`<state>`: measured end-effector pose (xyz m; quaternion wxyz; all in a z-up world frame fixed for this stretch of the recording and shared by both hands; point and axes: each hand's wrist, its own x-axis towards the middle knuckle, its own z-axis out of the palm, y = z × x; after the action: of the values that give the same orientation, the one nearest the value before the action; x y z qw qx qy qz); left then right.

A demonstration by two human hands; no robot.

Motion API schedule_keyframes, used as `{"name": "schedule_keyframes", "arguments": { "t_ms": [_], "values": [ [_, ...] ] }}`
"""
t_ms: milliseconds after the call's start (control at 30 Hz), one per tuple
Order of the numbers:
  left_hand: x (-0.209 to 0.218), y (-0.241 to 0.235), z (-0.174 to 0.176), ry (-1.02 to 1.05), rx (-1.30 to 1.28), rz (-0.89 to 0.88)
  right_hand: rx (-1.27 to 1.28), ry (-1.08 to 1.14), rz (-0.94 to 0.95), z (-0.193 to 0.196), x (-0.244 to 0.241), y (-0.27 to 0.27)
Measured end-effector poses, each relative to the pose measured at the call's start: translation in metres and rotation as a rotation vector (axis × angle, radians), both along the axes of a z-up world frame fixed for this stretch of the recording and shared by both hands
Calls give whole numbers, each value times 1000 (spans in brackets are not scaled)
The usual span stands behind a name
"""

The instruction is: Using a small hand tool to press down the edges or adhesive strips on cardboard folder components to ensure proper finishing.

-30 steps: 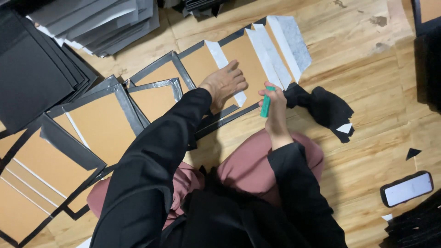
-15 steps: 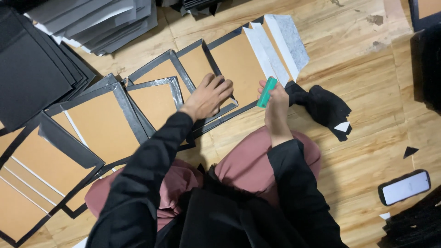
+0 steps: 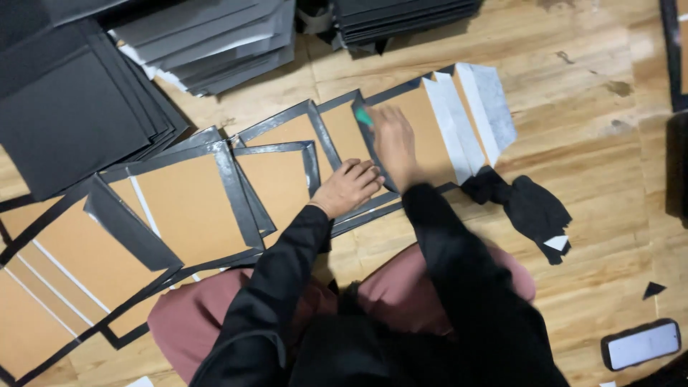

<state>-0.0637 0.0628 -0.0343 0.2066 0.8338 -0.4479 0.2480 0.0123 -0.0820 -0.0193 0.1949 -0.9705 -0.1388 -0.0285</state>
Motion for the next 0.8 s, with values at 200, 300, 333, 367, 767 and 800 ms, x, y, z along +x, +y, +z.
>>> {"name": "schedule_keyframes", "arguments": {
  "t_ms": [200,300,333,367,767,800],
  "values": [
    [-1,2,6,27,79,27,-67,-66,200,-4,24,0],
    [5,1,9,23,96,106,-56,-84,234,7,-40,-39],
    [3,2,14,33,108,138,-60,-18,260,-3,-65,-56],
    [0,2,19,42,120,170,-64,48,285,-12,-91,-73],
    [-5,0,-16,25,176,139,-11,39,176,-1,-81,-53],
    [1,2,-8,8,181,154,-6,21,189,-11,-51,-41]
  ]
}}
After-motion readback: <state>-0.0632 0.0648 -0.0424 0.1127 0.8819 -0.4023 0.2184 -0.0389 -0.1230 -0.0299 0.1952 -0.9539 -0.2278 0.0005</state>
